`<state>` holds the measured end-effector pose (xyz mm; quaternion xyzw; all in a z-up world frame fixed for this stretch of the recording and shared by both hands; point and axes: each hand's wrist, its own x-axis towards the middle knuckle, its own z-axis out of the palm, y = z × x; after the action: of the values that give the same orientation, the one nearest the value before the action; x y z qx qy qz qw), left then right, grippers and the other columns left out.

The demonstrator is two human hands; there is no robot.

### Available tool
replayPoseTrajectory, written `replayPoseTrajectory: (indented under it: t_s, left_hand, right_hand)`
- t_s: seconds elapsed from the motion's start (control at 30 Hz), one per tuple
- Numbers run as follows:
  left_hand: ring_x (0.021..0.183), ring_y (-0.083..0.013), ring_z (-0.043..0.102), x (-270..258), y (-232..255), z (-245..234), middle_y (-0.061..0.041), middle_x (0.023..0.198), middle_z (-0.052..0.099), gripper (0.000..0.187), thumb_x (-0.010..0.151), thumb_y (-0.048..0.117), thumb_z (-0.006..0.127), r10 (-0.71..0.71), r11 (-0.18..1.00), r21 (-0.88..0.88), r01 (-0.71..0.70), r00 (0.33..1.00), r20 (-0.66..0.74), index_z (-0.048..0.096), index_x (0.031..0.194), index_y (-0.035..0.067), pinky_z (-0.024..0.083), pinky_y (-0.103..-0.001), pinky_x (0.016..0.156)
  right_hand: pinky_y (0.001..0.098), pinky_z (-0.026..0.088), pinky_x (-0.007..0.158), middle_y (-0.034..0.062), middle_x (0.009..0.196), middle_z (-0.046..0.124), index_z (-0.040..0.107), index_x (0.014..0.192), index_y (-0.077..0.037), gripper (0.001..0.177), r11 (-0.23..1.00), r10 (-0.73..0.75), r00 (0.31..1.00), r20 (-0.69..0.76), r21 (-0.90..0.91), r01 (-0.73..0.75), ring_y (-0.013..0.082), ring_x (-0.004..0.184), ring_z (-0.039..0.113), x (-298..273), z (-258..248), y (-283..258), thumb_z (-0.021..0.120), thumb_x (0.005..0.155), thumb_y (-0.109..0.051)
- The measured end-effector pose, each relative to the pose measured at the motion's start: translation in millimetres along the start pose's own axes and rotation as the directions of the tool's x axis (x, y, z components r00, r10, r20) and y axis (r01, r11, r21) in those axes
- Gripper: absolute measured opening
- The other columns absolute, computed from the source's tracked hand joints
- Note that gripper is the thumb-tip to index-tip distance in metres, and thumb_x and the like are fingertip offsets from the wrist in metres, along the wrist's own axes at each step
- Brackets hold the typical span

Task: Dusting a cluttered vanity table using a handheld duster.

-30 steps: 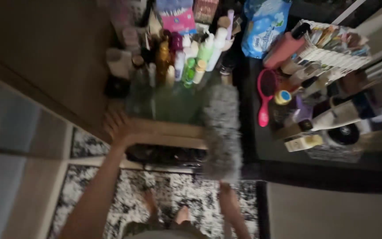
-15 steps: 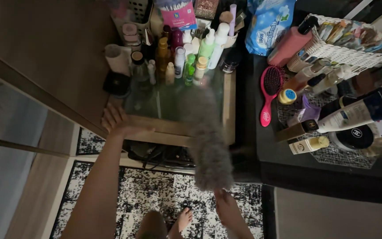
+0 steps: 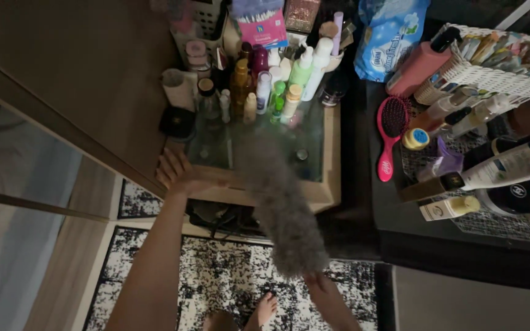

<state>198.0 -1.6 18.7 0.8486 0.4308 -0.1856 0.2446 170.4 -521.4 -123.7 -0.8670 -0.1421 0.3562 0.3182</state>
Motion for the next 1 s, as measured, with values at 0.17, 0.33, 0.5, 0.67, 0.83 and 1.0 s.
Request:
replayPoseTrajectory:
  t_s: [0.17, 0.33, 0.5, 0.67, 0.83, 1.0]
  left_hand:
    - [0.153, -0.0446, -0.025, 10.2, -6.8, 13.6, -0.023, 0.167, -0.027, 0.172, 0.044, 0.098, 0.071, 0.042, 0.999, 0.023, -0.041, 0.999, -0.03, -0.015, 0.162, 0.008, -0.014, -0.065, 0.117]
    - [0.153, -0.045, -0.024, -2.9, -8.5, 2.2, -0.022, 0.167, -0.026, 0.173, 0.04, 0.098, 0.071, 0.108, 0.994, -0.001, -0.108, 0.992, -0.059, -0.014, 0.163, 0.011, -0.013, -0.067, 0.116]
    - [0.153, -0.0471, -0.022, 9.5, -10.1, 10.1, -0.024, 0.168, -0.024, 0.167, 0.044, 0.1, 0.066, 0.19, 0.977, -0.104, -0.186, 0.981, 0.035, -0.009, 0.165, 0.013, -0.013, -0.07, 0.117]
    - [0.154, -0.047, -0.023, 11.5, -7.5, 19.7, -0.024, 0.169, -0.023, 0.167, 0.043, 0.097, 0.07, 0.142, 0.988, -0.076, -0.138, 0.989, 0.043, -0.008, 0.165, 0.015, -0.01, -0.072, 0.116]
    - [0.152, -0.0474, -0.025, 9.8, 5.7, 2.2, -0.022, 0.168, -0.025, 0.172, 0.042, 0.095, 0.076, 0.135, 0.99, -0.044, -0.133, 0.99, 0.04, -0.016, 0.164, 0.016, -0.009, -0.072, 0.115]
    - [0.151, -0.0445, -0.031, 0.0, 3.6, -3.4, -0.022, 0.165, -0.031, 0.174, 0.043, 0.094, 0.077, 0.135, 0.991, -0.033, -0.133, 0.99, 0.051, -0.021, 0.163, 0.014, -0.011, -0.072, 0.115]
  right_hand:
    - [0.0363, 0.045, 0.056, 0.0015, 0.079, 0.054, 0.059, 0.127, -0.002, 0.041, 0.824, 0.38, 0.915, 0.134, 0.399, -0.401, 0.0135, 0.063, 0.046, -27.1, -21.6, 17.7, 0.055, 0.108, -0.038]
    - [0.0396, 0.032, 0.042, 0.0038, 0.064, 0.035, 0.044, 0.103, 0.006, 0.053, 0.571, 0.307, 0.932, 0.194, 0.746, -0.344, 0.0173, 0.046, 0.03, -41.9, 17.3, 3.3, 0.055, 0.113, -0.045]
    - [0.0353, 0.036, 0.046, 0.0014, 0.066, 0.056, 0.058, 0.126, -0.024, 0.03, 0.72, 0.412, 0.896, 0.165, 0.544, -0.431, 0.0135, 0.048, 0.04, -66.0, -15.5, -77.9, 0.055, 0.101, -0.04]
    - [0.0359, 0.035, 0.042, 0.002, 0.07, 0.036, 0.028, 0.12, 0.012, 0.059, 0.752, 0.212, 0.972, -0.098, 0.652, -0.098, 0.0132, 0.048, 0.031, -55.0, 15.8, -12.9, 0.047, 0.112, -0.043]
    - [0.0273, 0.046, 0.043, -0.0019, 0.092, 0.048, 0.045, 0.134, 0.006, 0.056, 0.903, -0.428, 0.872, -0.238, -0.07, 0.424, 0.0062, 0.051, 0.046, -59.6, 19.1, -69.9, 0.035, 0.115, -0.045]
    - [0.0343, 0.036, 0.039, 0.0036, 0.06, 0.046, 0.066, 0.108, 0.003, 0.058, 0.856, 0.354, 0.924, -0.144, 0.447, -0.258, 0.0138, 0.045, 0.041, -55.4, 1.7, -95.6, 0.046, 0.107, -0.051]
